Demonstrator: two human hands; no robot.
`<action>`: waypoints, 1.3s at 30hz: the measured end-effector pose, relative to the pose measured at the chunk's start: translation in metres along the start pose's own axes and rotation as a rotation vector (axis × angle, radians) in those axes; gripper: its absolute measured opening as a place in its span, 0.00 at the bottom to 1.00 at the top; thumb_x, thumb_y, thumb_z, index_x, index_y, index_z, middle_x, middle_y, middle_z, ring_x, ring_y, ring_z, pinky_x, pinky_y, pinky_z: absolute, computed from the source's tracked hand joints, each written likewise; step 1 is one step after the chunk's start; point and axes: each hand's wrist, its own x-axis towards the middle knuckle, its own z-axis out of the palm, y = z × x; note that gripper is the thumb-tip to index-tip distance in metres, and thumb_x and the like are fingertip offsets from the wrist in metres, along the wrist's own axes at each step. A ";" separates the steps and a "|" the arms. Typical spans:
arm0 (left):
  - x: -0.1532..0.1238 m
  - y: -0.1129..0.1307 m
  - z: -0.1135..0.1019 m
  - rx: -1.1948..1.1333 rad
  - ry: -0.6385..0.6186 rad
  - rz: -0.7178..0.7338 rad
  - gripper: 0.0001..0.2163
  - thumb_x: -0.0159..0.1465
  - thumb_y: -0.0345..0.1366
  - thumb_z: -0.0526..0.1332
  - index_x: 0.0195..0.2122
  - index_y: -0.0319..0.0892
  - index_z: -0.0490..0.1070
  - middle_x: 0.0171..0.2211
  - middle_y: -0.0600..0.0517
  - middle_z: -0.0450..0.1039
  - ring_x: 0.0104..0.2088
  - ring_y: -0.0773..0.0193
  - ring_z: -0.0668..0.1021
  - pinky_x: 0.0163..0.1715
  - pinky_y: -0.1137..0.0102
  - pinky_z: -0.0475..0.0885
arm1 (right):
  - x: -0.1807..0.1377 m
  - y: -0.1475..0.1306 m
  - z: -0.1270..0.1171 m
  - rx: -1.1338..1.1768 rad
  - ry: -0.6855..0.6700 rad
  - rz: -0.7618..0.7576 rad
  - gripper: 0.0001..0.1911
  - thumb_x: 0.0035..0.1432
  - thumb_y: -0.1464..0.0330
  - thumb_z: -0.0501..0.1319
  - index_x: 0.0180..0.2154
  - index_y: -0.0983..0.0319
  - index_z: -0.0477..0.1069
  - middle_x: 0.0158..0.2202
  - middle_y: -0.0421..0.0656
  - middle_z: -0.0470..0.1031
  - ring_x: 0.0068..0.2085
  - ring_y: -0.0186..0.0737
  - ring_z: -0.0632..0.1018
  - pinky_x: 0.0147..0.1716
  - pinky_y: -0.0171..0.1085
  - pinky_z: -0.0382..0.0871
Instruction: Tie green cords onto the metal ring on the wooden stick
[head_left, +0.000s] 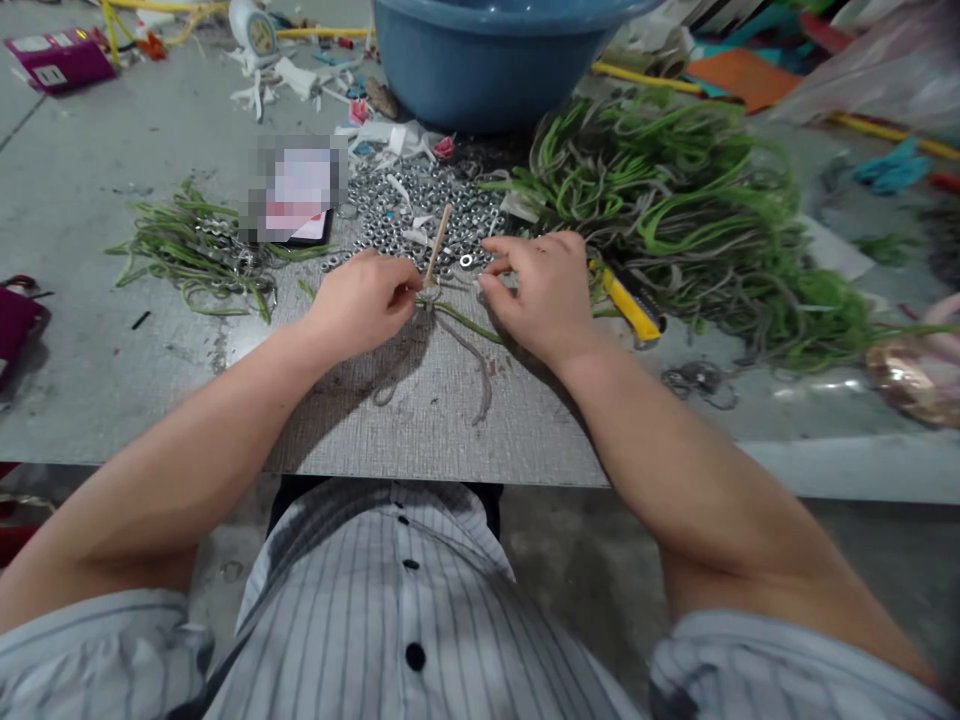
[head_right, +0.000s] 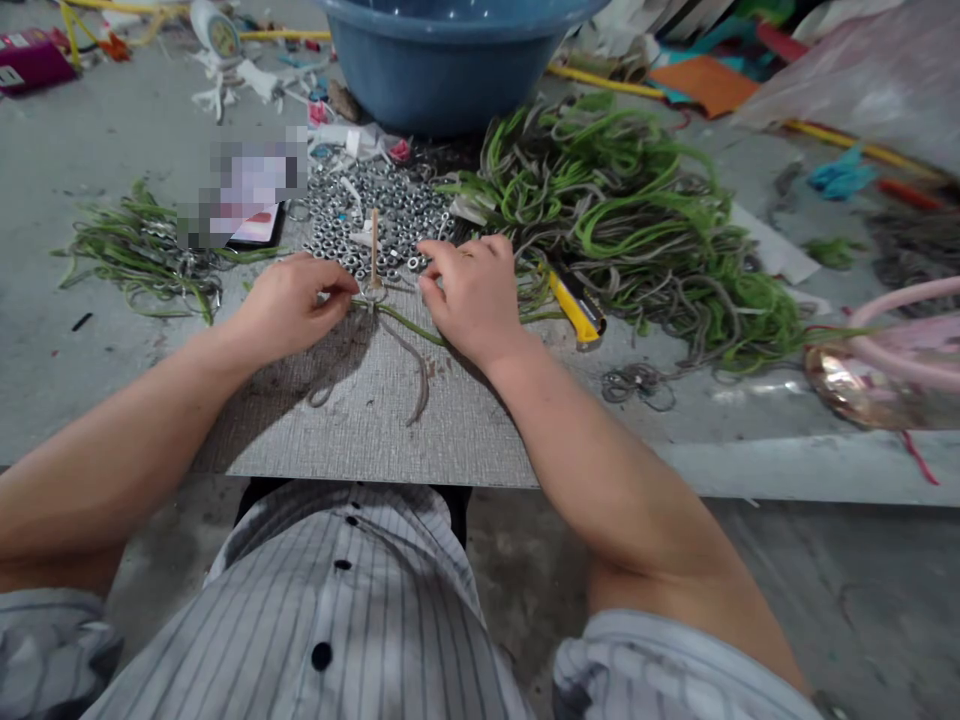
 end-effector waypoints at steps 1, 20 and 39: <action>0.000 0.000 0.000 0.003 0.000 0.001 0.13 0.64 0.29 0.55 0.43 0.43 0.80 0.40 0.47 0.83 0.45 0.53 0.79 0.43 0.62 0.75 | 0.000 0.000 0.000 0.001 0.008 0.002 0.16 0.64 0.63 0.58 0.53 0.54 0.75 0.37 0.46 0.82 0.45 0.56 0.78 0.54 0.59 0.66; -0.002 0.000 0.002 0.003 0.002 0.101 0.13 0.63 0.31 0.55 0.40 0.44 0.80 0.38 0.46 0.82 0.44 0.52 0.79 0.44 0.60 0.75 | -0.005 -0.018 0.000 0.363 0.082 0.116 0.13 0.60 0.60 0.65 0.46 0.55 0.75 0.32 0.40 0.81 0.31 0.43 0.78 0.39 0.47 0.74; -0.003 0.009 0.003 -0.011 0.028 0.173 0.12 0.67 0.33 0.56 0.43 0.42 0.80 0.36 0.46 0.80 0.44 0.53 0.79 0.46 0.60 0.74 | -0.009 -0.046 -0.008 0.752 0.047 0.125 0.20 0.57 0.48 0.69 0.45 0.52 0.76 0.34 0.39 0.78 0.35 0.41 0.79 0.40 0.45 0.77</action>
